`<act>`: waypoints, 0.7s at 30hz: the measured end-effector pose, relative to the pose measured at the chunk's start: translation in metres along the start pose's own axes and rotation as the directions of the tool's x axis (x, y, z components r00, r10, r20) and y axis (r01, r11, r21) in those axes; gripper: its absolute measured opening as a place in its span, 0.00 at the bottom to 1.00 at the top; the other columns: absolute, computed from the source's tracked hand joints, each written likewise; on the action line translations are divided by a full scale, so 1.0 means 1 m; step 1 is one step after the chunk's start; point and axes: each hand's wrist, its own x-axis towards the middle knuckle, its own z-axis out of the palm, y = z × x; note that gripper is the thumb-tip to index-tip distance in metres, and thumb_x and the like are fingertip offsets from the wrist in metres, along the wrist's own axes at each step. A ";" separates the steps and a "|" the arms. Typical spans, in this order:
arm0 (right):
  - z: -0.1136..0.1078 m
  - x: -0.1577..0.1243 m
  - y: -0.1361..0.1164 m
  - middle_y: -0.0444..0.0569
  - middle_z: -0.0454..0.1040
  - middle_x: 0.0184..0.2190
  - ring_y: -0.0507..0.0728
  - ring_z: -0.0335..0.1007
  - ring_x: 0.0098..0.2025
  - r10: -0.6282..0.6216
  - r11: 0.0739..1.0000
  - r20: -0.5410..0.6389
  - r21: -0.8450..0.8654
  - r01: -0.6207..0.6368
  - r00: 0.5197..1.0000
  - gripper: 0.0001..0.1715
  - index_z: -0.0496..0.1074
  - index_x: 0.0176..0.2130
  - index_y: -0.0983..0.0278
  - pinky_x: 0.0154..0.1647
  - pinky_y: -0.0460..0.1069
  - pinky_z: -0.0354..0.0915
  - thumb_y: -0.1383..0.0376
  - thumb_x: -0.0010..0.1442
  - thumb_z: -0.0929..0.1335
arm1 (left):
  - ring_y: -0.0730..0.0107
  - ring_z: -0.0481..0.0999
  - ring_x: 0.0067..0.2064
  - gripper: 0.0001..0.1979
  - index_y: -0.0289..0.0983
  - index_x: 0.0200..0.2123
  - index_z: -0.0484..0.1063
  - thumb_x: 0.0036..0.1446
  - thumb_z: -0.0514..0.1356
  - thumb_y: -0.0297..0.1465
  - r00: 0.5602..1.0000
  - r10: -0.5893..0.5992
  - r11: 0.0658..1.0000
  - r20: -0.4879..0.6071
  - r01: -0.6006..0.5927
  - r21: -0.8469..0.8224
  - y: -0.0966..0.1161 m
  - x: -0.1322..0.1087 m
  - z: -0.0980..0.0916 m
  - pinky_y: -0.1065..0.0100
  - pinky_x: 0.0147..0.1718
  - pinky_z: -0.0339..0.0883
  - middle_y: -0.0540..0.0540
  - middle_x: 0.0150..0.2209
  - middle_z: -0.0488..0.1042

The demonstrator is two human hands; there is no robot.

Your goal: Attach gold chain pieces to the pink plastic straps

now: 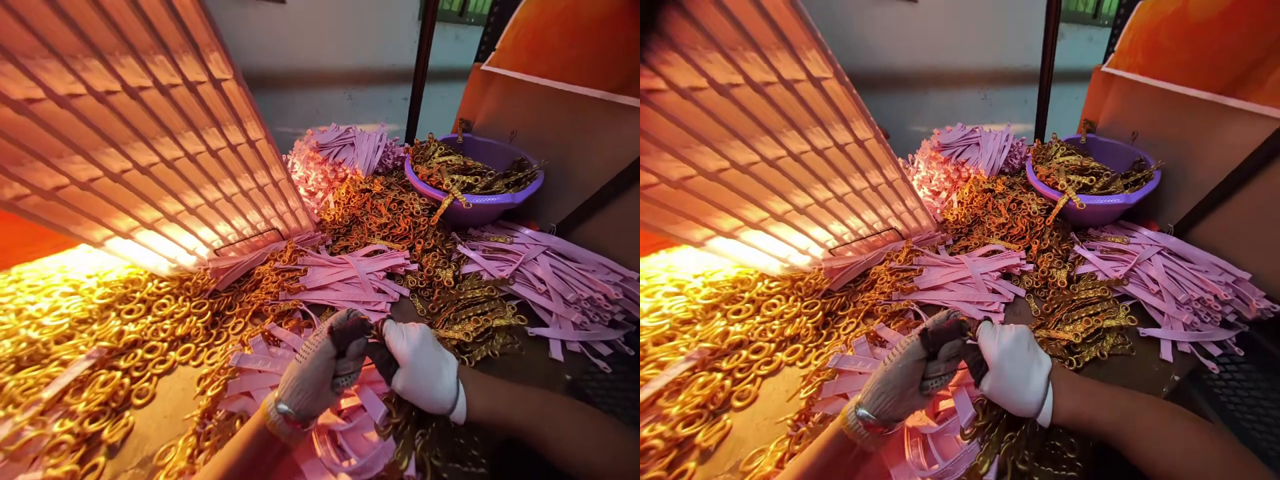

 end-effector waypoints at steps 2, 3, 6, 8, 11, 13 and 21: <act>-0.004 0.006 0.012 0.48 0.72 0.23 0.54 0.60 0.24 0.082 0.978 0.001 0.194 -0.081 0.997 0.10 0.71 0.32 0.63 0.26 0.49 0.52 0.60 0.62 0.66 | 0.81 0.47 0.17 0.11 0.39 0.29 0.66 0.55 0.63 0.38 0.998 0.065 0.989 -0.022 -0.061 0.131 0.010 0.012 -0.003 0.79 0.13 0.44 0.56 0.20 0.61; -0.009 0.009 0.020 0.46 0.71 0.23 0.53 0.60 0.24 0.110 0.951 -0.023 0.292 -0.098 0.994 0.12 0.71 0.31 0.63 0.27 0.48 0.54 0.59 0.63 0.66 | 0.79 0.54 0.19 0.08 0.38 0.30 0.70 0.54 0.64 0.35 0.991 0.132 0.961 -0.032 -0.120 0.251 0.015 0.022 -0.004 0.79 0.15 0.50 0.53 0.22 0.66; -0.028 0.015 0.041 0.44 0.71 0.28 0.53 0.63 0.30 0.173 0.821 -0.217 0.571 -0.019 0.961 0.15 0.71 0.34 0.63 0.34 0.48 0.60 0.55 0.64 0.66 | 0.68 0.71 0.33 0.08 0.37 0.28 0.76 0.44 0.66 0.19 0.923 0.384 0.780 -0.042 -0.299 0.550 0.023 0.056 -0.004 0.76 0.30 0.65 0.46 0.30 0.74; -0.040 0.015 0.048 0.43 0.69 0.29 0.52 0.62 0.32 0.216 0.740 -0.288 0.671 0.036 0.933 0.15 0.71 0.36 0.63 0.37 0.47 0.62 0.54 0.65 0.65 | 0.66 0.72 0.36 0.11 0.38 0.25 0.75 0.42 0.65 0.16 0.907 0.418 0.737 -0.049 -0.307 0.602 0.021 0.076 0.000 0.75 0.34 0.66 0.46 0.29 0.72; -0.049 0.012 0.051 0.41 0.64 0.23 0.52 0.58 0.28 0.225 0.719 -0.265 0.695 0.024 0.938 0.15 0.70 0.34 0.63 0.34 0.47 0.61 0.55 0.66 0.64 | 0.66 0.73 0.35 0.10 0.39 0.26 0.74 0.47 0.64 0.17 0.915 0.397 0.740 -0.067 -0.276 0.614 0.010 0.092 0.007 0.75 0.34 0.66 0.47 0.29 0.69; -0.049 0.011 0.050 0.40 0.64 0.21 0.51 0.57 0.27 0.210 0.755 -0.246 0.656 0.003 0.946 0.13 0.69 0.32 0.62 0.33 0.46 0.60 0.58 0.66 0.64 | 0.66 0.74 0.36 0.10 0.39 0.29 0.74 0.49 0.64 0.18 0.918 0.389 0.730 -0.072 -0.260 0.632 0.003 0.096 0.009 0.75 0.35 0.65 0.47 0.32 0.69; -0.039 0.016 0.056 0.46 0.73 0.29 0.54 0.64 0.34 0.138 0.863 -0.276 0.506 0.021 0.951 0.06 0.72 0.34 0.64 0.40 0.48 0.62 0.68 0.61 0.64 | 0.66 0.72 0.31 0.05 0.40 0.30 0.71 0.58 0.60 0.30 0.939 0.340 0.696 -0.061 -0.207 0.687 -0.005 0.098 0.007 0.71 0.30 0.66 0.45 0.31 0.69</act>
